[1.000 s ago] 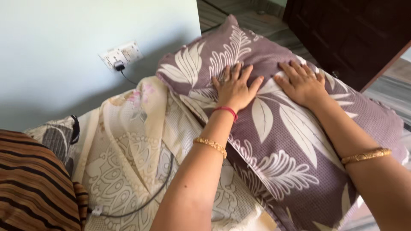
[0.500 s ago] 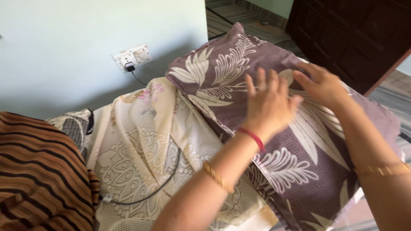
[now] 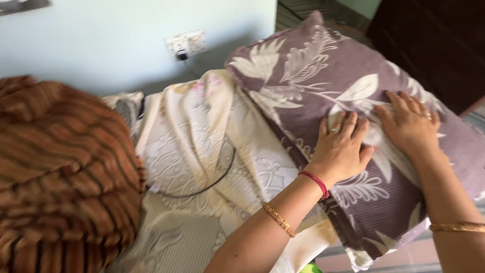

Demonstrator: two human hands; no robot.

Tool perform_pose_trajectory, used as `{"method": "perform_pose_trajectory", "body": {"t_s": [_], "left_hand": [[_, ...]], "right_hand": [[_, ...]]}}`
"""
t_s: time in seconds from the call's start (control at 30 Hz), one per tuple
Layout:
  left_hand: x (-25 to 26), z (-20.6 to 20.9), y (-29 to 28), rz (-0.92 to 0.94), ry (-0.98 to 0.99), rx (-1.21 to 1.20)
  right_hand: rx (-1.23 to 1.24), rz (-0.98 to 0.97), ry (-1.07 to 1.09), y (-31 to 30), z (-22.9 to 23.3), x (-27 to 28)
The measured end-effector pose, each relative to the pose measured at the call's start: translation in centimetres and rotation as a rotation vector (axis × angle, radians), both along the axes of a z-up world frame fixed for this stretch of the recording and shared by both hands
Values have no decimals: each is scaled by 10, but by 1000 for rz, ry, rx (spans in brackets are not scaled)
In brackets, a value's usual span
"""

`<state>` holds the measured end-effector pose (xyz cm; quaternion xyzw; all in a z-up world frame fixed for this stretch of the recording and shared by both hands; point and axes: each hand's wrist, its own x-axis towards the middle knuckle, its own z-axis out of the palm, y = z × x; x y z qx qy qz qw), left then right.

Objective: The person inserts a pillow into a purple floral pillowcase, repeatedly tucks and adjusts the corners, and smooths the cover. They then pick up a striped blanket and begin folding it.

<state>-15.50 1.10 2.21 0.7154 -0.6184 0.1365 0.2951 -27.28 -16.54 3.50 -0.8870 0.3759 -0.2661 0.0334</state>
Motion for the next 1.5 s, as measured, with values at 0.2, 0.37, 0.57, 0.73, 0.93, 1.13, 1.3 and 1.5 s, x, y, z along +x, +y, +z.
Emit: {"method": "perform_pose_trajectory", "body": {"t_s": [0.2,0.37,0.57,0.73,0.93,1.13,1.3,1.5], "left_hand": [[29,7,64,-19,132,121],[90,0,162,199,210,74],[133,-10,263,515,141,65],[146,-47,321,611,203,-22],[138,-70,335,625,161,-217],[137,-61,336,631,241,-200],[137,-56,340,656,478,-342],[135,-38,342,718,655,-268]], "right_hand": [[-79,171,73,53,19,41],[32,457,222,147,40,92],[215,920,76,256,21,165],[414,987,194,330,-28,224],[51,872,-100,361,-81,221],[54,874,-150,355,-87,224],[431,877,-111,349,-56,243],[196,1136,-423,416,35,270]]}}
